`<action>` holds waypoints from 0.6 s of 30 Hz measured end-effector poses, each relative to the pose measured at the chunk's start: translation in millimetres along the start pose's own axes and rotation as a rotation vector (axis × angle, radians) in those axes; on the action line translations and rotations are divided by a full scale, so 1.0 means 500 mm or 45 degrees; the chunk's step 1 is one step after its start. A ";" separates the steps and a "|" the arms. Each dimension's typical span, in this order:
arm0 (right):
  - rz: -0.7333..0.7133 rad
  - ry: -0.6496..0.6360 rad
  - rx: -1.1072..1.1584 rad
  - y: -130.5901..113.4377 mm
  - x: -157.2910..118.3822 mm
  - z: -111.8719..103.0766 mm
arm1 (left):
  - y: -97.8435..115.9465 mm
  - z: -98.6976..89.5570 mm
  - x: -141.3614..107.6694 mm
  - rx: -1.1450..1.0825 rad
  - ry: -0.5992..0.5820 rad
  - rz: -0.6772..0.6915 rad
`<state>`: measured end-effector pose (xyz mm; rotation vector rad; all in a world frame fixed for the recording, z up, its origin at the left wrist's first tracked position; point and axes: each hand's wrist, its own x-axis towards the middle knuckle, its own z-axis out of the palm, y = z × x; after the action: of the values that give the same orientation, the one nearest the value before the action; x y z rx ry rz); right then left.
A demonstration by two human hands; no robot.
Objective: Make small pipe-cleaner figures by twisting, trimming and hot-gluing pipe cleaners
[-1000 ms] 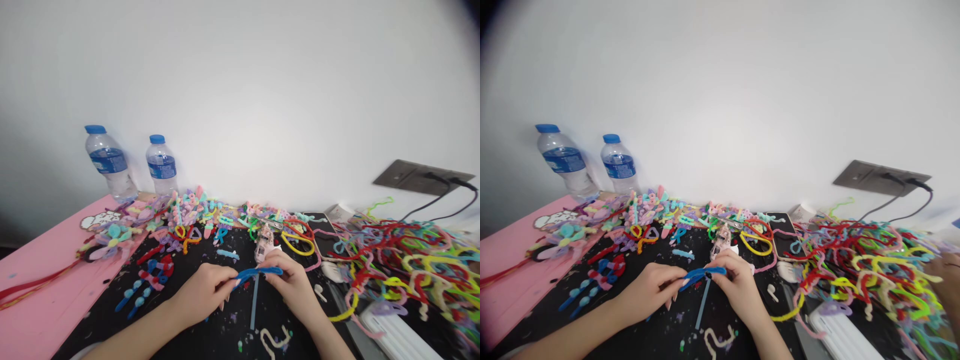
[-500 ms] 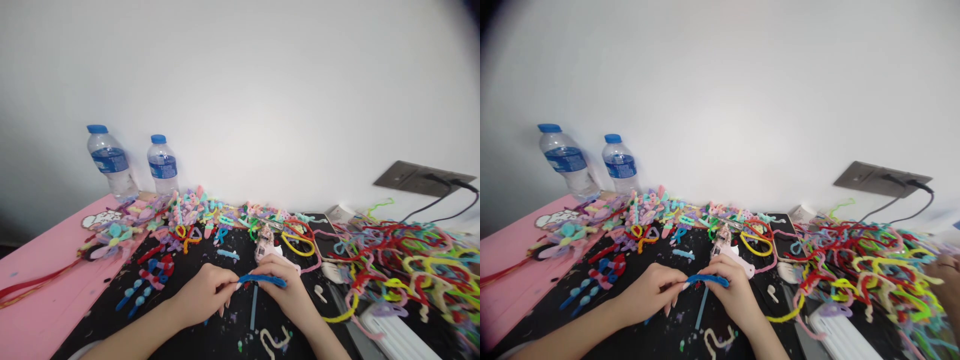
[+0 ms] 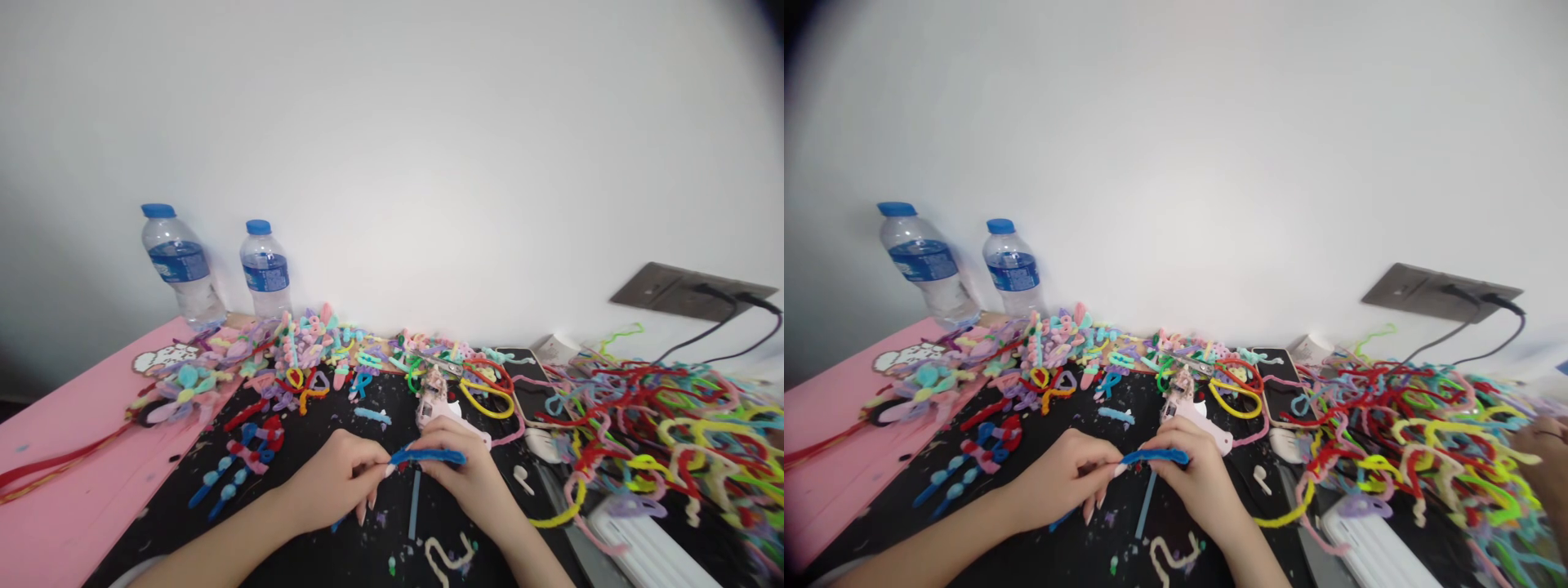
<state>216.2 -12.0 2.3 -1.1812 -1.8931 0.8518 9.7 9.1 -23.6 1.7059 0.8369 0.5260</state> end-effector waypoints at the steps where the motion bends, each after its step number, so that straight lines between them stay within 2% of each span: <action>1: -0.007 -0.003 -0.001 0.000 -0.001 0.000 | 0.000 0.000 0.000 -0.008 -0.007 -0.005; 18: 0.022 -0.052 0.015 -0.004 -0.007 0.002 | 0.004 0.003 -0.003 -0.028 -0.048 -0.017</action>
<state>215.5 -16.1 2.7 -1.1828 -1.9103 0.9013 10.5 6.8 -21.9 1.6840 0.8123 0.4912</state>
